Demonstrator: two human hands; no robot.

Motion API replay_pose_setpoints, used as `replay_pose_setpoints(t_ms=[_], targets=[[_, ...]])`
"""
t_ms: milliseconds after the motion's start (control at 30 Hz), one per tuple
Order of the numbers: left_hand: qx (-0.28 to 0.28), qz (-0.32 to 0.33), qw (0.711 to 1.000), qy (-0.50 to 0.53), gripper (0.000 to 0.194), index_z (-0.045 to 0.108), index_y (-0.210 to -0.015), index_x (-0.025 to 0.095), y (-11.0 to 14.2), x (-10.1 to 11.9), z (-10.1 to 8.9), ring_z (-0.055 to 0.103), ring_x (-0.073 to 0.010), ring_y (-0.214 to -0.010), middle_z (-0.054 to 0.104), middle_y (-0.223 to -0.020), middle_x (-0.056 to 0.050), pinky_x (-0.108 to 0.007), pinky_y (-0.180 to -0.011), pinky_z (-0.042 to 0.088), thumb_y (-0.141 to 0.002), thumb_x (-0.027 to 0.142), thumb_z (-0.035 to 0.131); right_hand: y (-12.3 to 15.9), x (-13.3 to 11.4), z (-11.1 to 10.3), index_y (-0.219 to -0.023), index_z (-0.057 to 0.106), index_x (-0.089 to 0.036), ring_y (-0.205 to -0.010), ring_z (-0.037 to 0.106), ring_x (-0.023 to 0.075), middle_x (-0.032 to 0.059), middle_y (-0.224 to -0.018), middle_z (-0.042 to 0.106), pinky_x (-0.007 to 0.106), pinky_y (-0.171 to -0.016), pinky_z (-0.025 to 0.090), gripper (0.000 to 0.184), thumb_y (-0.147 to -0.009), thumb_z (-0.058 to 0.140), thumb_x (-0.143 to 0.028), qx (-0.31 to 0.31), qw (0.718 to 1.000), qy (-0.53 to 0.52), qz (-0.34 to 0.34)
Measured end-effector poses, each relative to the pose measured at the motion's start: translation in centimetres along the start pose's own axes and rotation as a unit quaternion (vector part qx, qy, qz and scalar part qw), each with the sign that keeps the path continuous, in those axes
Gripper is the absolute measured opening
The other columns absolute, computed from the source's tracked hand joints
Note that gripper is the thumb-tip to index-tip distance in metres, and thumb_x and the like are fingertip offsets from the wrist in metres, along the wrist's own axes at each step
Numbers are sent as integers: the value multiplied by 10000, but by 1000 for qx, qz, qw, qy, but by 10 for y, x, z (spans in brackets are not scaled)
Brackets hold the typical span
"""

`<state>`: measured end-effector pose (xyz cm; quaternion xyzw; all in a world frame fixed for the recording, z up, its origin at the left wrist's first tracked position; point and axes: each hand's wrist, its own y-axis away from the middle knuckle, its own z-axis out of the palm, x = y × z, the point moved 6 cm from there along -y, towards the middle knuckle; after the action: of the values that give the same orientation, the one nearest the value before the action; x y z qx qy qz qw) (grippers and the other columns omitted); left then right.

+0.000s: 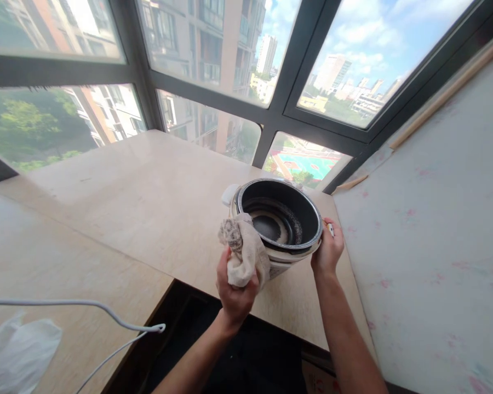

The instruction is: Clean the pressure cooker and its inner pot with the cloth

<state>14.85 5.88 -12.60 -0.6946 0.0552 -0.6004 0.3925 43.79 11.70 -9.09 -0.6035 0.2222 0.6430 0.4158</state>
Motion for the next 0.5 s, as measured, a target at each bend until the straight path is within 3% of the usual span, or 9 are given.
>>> replay_pose_setpoints(t_ms=[100, 200, 300, 400, 500], targets=[[-27, 152, 988, -18, 683, 370, -1507, 249, 25, 16, 12, 535, -387, -1371, 597, -1410, -198, -644, -1076, 470, -898, 286, 678, 0, 1, 0, -1033, 641, -199, -892, 618, 160, 1, -987, 649, 291, -823, 505, 385, -718, 725, -404, -2, 1000, -14, -2], [-93, 260, 961, -7, 460, 465, -1428, 272, 42, 28, 28, 534, -356, -1381, 676, -1327, -163, -718, -1150, 326, -976, 285, 548, 0, 0, 0, -1044, 640, -195, -874, 613, 149, 1, -983, 651, 277, -819, 495, 398, -726, 731, -416, -15, 999, -27, 8], [-186, 355, 916, -5, 352, 596, -1307, 242, 54, 43, 46, 569, -275, -1359, 732, -1255, -117, -600, -1255, 200, -965, 172, 556, 3, -2, -3, -1093, 627, -206, -805, 604, 151, -2, -948, 652, 263, -717, 493, 462, -728, 731, -468, -50, 998, -3, 38], [-280, 415, 865, -16, 373, 631, -1296, 222, 66, 50, 63, 568, -230, -1360, 693, -1345, -107, -445, -1249, 305, -936, 127, 612, 5, -2, -6, -1195, 595, -227, -753, 607, 160, -6, -923, 660, 258, -629, 482, 561, -721, 739, -492, -103, 991, 14, 87], [-348, 418, 839, -30, 445, 578, -1386, 216, 75, 44, 75, 555, -227, -1373, 648, -1409, -117, -392, -1199, 399, -950, 135, 606, 4, -2, -7, -1193, 576, -257, -814, 627, 158, -14, -971, 668, 255, -684, 495, 548, -719, 757, -465, -149, 984, -29, 94]])
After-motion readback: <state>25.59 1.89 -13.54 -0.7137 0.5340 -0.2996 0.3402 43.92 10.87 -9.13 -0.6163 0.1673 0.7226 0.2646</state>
